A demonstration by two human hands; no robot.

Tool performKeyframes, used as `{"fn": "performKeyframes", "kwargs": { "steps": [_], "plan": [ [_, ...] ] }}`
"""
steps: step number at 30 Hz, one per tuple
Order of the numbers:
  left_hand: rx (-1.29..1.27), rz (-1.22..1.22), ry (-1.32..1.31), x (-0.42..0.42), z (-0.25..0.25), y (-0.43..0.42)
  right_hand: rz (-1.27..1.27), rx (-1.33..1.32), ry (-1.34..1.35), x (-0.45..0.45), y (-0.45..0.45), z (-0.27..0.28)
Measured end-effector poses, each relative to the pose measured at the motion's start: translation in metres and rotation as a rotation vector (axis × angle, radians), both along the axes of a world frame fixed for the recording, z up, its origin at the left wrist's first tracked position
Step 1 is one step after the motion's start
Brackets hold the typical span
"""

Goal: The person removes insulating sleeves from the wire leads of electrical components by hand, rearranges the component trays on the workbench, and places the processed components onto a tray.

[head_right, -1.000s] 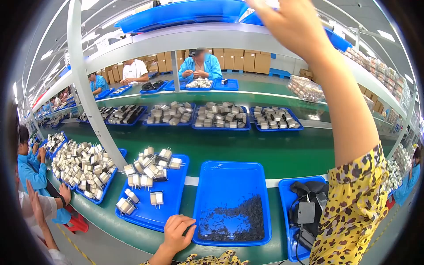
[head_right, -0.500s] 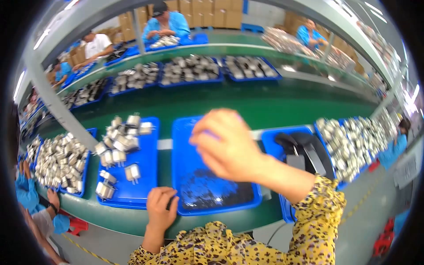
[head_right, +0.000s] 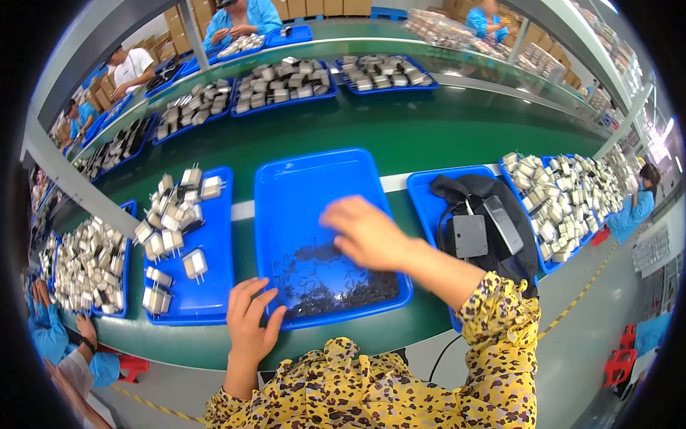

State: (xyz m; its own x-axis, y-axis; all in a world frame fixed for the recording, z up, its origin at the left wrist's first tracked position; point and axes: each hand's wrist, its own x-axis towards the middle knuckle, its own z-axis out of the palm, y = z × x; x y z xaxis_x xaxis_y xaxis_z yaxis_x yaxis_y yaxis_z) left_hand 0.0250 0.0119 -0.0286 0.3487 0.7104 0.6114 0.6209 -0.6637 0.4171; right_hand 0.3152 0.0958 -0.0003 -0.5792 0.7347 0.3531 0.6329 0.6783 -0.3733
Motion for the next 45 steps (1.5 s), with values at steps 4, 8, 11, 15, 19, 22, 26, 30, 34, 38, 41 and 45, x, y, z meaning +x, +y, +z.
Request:
{"fn": "performKeyframes", "kwargs": {
  "steps": [4, 8, 11, 15, 19, 22, 26, 30, 34, 38, 41, 45],
  "plan": [
    [-0.091, -0.046, 0.075, 0.002, -0.006, -0.002, -0.335, -0.188, 0.04, 0.004, 0.02, -0.048],
    [-0.093, -0.054, 0.106, 0.002, -0.008, -0.004, -0.263, -0.185, 0.052, -0.01, -0.008, -0.055],
    [-0.136, -0.043, 0.079, 0.003, -0.009, -0.003, -0.046, -0.318, 0.207, -0.018, -0.034, -0.049],
    [-0.097, -0.034, 0.113, 0.003, -0.009, -0.002, 0.08, -0.279, 0.144, -0.014, -0.025, -0.017],
    [-0.096, -0.028, 0.108, 0.002, -0.009, -0.004, -0.236, -0.214, 0.086, -0.007, -0.003, -0.037],
    [-0.122, -0.001, 0.085, 0.002, -0.012, -0.005, 0.03, -0.469, 0.183, -0.02, -0.007, -0.028],
    [-0.151, 0.01, 0.059, 0.001, -0.012, -0.006, 0.063, -0.284, 0.182, -0.045, 0.018, -0.013],
    [-0.149, 0.01, 0.046, 0.001, -0.012, -0.006, 0.058, -0.325, 0.308, -0.07, 0.061, -0.034],
    [-0.14, 0.016, 0.013, -0.001, -0.013, -0.005, 0.099, -0.055, 0.051, -0.09, 0.062, -0.047],
    [-0.128, 0.006, -0.016, -0.003, -0.016, -0.004, 0.324, -0.365, 0.034, -0.083, 0.033, -0.027],
    [-0.098, 0.009, -0.026, -0.005, -0.016, -0.003, 0.382, -0.404, -0.012, -0.075, 0.019, -0.002],
    [0.034, 0.063, -0.022, -0.02, -0.003, -0.004, 0.265, -0.389, 0.023, -0.069, 0.015, 0.011]
  ]
}}
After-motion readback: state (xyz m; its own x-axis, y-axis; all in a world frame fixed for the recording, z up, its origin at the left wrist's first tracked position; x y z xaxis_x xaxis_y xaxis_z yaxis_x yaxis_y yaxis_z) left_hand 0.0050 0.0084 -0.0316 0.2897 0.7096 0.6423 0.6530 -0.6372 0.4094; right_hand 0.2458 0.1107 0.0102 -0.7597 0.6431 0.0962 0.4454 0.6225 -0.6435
